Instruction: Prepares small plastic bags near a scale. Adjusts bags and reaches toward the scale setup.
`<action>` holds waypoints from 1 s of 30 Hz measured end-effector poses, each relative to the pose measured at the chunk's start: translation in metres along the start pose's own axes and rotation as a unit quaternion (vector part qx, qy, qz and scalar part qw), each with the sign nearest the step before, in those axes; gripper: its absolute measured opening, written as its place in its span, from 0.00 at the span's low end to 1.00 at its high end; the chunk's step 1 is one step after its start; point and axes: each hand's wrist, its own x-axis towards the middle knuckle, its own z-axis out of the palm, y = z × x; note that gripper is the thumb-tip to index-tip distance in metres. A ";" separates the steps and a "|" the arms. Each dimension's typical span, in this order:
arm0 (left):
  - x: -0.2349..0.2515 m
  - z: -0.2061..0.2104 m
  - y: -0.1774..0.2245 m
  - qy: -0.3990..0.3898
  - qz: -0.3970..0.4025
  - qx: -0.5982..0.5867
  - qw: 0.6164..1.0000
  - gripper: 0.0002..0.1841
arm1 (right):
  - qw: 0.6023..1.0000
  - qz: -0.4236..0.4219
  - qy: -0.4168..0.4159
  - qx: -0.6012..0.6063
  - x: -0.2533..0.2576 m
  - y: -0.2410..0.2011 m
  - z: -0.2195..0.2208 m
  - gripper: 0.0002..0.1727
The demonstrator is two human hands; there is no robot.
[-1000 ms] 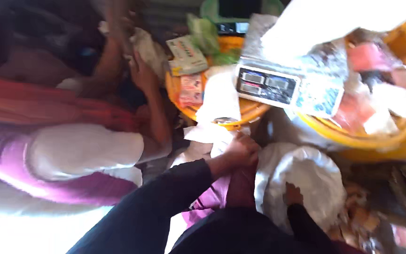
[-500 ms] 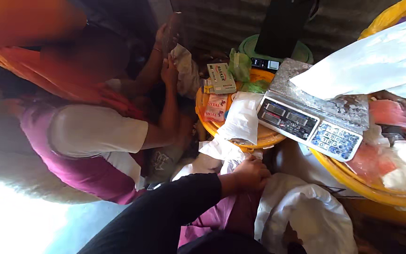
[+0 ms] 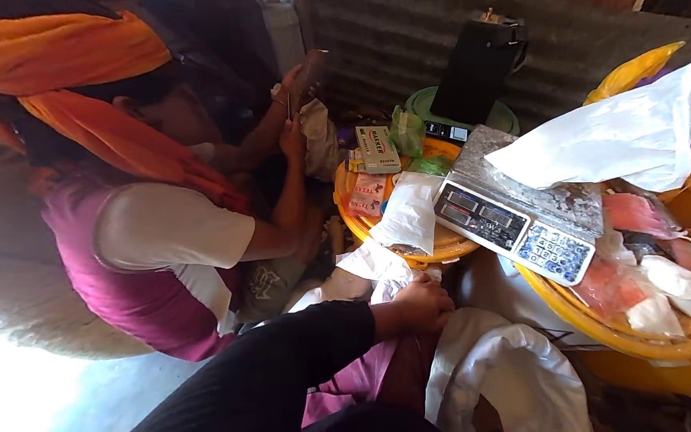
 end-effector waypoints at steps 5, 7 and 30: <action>0.001 0.001 0.001 -0.018 -0.008 0.002 1.000 0.15 | 0.946 -0.116 0.134 0.270 0.100 0.065 0.027 0.20; 0.001 0.000 0.002 -0.023 -0.011 0.001 1.000 0.15 | 0.916 -0.141 0.202 0.315 0.082 0.060 0.015 0.23; -0.002 0.005 0.006 0.058 -0.007 0.019 0.998 0.12 | 0.436 -0.517 0.600 0.428 -0.247 0.051 -0.210 0.19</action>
